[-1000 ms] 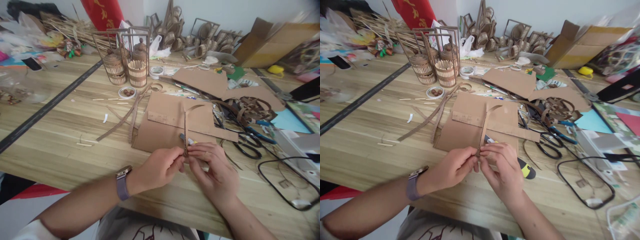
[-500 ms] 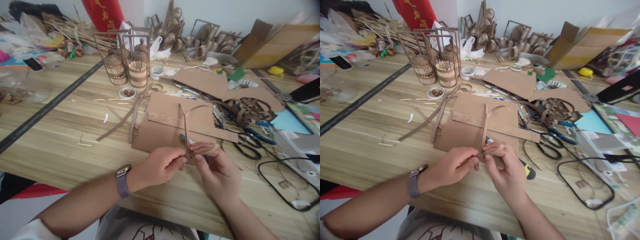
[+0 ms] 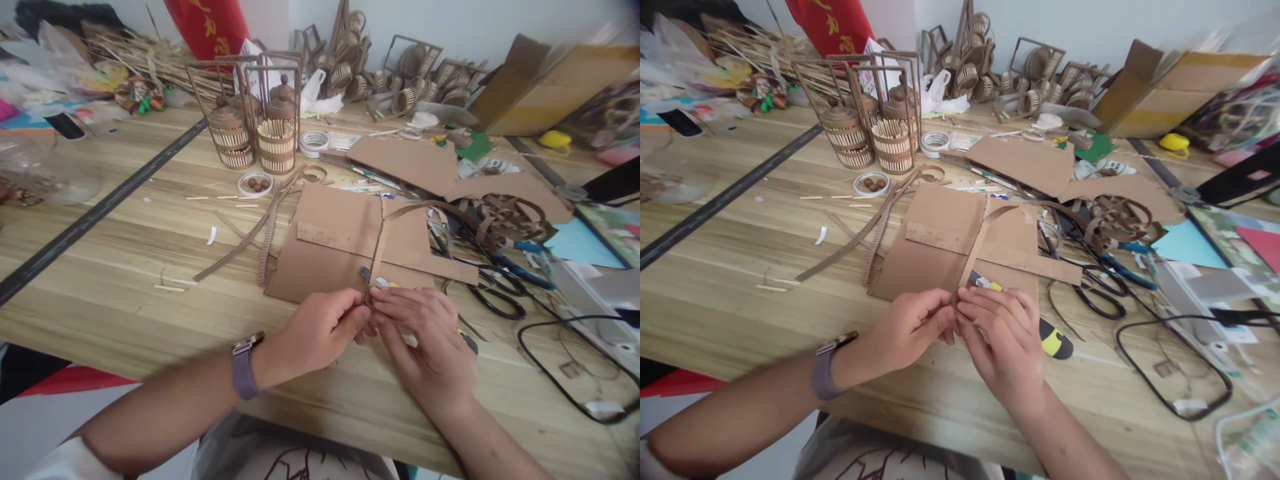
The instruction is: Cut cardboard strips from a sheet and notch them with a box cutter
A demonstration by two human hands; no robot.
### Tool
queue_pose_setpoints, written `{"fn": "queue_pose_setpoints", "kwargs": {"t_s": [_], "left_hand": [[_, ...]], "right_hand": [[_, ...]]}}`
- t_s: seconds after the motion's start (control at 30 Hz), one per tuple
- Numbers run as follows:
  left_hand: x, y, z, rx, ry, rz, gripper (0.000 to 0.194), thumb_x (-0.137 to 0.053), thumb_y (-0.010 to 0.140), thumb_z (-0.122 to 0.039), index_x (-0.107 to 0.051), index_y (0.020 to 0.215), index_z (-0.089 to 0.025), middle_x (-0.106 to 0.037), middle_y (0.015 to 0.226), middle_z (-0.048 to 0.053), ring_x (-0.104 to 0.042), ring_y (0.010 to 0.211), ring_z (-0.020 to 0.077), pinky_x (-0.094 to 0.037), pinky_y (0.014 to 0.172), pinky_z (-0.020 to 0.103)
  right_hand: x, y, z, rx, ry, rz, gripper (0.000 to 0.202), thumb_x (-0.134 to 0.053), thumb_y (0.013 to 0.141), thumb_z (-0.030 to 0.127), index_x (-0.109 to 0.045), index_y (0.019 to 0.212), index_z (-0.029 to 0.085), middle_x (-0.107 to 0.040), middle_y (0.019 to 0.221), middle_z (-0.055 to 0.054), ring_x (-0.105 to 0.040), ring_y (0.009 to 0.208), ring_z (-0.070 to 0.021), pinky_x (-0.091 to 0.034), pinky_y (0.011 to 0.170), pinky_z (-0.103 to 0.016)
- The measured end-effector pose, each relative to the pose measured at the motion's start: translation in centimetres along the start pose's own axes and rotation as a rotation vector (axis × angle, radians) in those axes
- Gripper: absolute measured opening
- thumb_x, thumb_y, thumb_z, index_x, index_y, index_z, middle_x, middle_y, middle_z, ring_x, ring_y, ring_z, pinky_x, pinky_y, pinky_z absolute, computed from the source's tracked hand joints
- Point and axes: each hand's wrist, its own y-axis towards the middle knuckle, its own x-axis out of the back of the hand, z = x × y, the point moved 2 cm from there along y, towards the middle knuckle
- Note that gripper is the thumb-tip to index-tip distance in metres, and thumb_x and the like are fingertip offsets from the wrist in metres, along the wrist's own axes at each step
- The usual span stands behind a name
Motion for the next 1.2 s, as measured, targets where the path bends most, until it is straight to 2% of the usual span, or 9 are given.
{"fn": "queue_pose_setpoints", "kwargs": {"t_s": [0.37,0.47,0.67,0.77,0.9,1.07,1.2], "left_hand": [[-0.07,-0.17,-0.27,-0.070,-0.032,0.067,0.026,-0.043,0.102,-0.026,-0.054,0.079,-0.018,-0.070,0.074,0.002,-0.065,0.065,0.0101,-0.046,0.061,0.018],[0.02,-0.06,-0.06,-0.074,-0.001,0.075,0.026,-0.043,0.101,-0.026,-0.056,0.081,-0.018,-0.071,0.076,0.003,-0.065,0.066,0.0107,-0.046,0.062,0.019],[0.30,0.11,0.02,-0.171,0.114,0.108,0.023,-0.043,0.101,-0.023,-0.058,0.084,-0.017,-0.070,0.077,0.002,-0.063,0.069,0.0110,-0.044,0.065,0.020],[0.20,0.05,-0.03,-0.086,0.074,0.107,0.023,-0.047,0.101,-0.031,-0.058,0.086,-0.017,-0.071,0.078,0.003,-0.064,0.068,0.0115,-0.043,0.060,0.020],[-0.14,0.09,0.07,0.048,-0.163,0.115,0.034,-0.049,0.100,-0.049,-0.058,0.091,-0.016,-0.072,0.079,0.004,-0.068,0.070,0.0124,-0.048,0.059,0.019],[-0.21,0.27,0.36,0.055,-0.193,0.072,0.032,-0.045,0.102,-0.039,-0.057,0.083,-0.016,-0.071,0.074,0.005,-0.069,0.070,0.0121,-0.051,0.065,0.020],[-0.22,0.12,0.35,0.040,-0.174,0.054,0.028,-0.047,0.101,-0.035,-0.057,0.082,-0.016,-0.070,0.073,0.004,-0.068,0.068,0.0115,-0.050,0.063,0.019]], "right_hand": [[0.41,-0.38,0.09,-0.038,0.011,-0.007,0.015,-0.061,0.092,0.012,-0.059,0.098,0.026,-0.080,0.091,-0.001,-0.076,0.082,-0.0216,-0.048,0.083,-0.043],[0.54,-0.25,0.02,-0.061,0.051,-0.033,0.016,-0.060,0.091,0.010,-0.060,0.096,0.025,-0.080,0.088,-0.001,-0.075,0.080,-0.0211,-0.049,0.082,-0.042],[0.65,-0.14,-0.39,-0.154,0.137,-0.079,0.017,-0.060,0.090,0.009,-0.061,0.093,0.026,-0.078,0.084,0.000,-0.074,0.077,-0.0213,-0.051,0.082,-0.043],[0.60,-0.13,-0.35,-0.106,0.107,-0.063,0.016,-0.060,0.090,0.009,-0.060,0.094,0.024,-0.078,0.085,-0.001,-0.074,0.079,-0.0202,-0.049,0.083,-0.041],[0.45,0.04,0.06,-0.017,0.042,-0.021,0.016,-0.059,0.092,0.010,-0.057,0.097,0.025,-0.079,0.087,0.000,-0.075,0.081,-0.0190,-0.047,0.083,-0.039],[0.10,0.25,0.31,0.019,-0.053,-0.014,0.011,-0.065,0.092,0.015,-0.060,0.098,0.023,-0.080,0.090,-0.004,-0.076,0.084,-0.0225,-0.047,0.083,-0.040],[0.03,0.09,0.33,0.023,-0.037,-0.001,0.011,-0.065,0.091,0.012,-0.061,0.095,0.021,-0.080,0.089,-0.004,-0.075,0.084,-0.0227,-0.046,0.085,-0.041]]}}
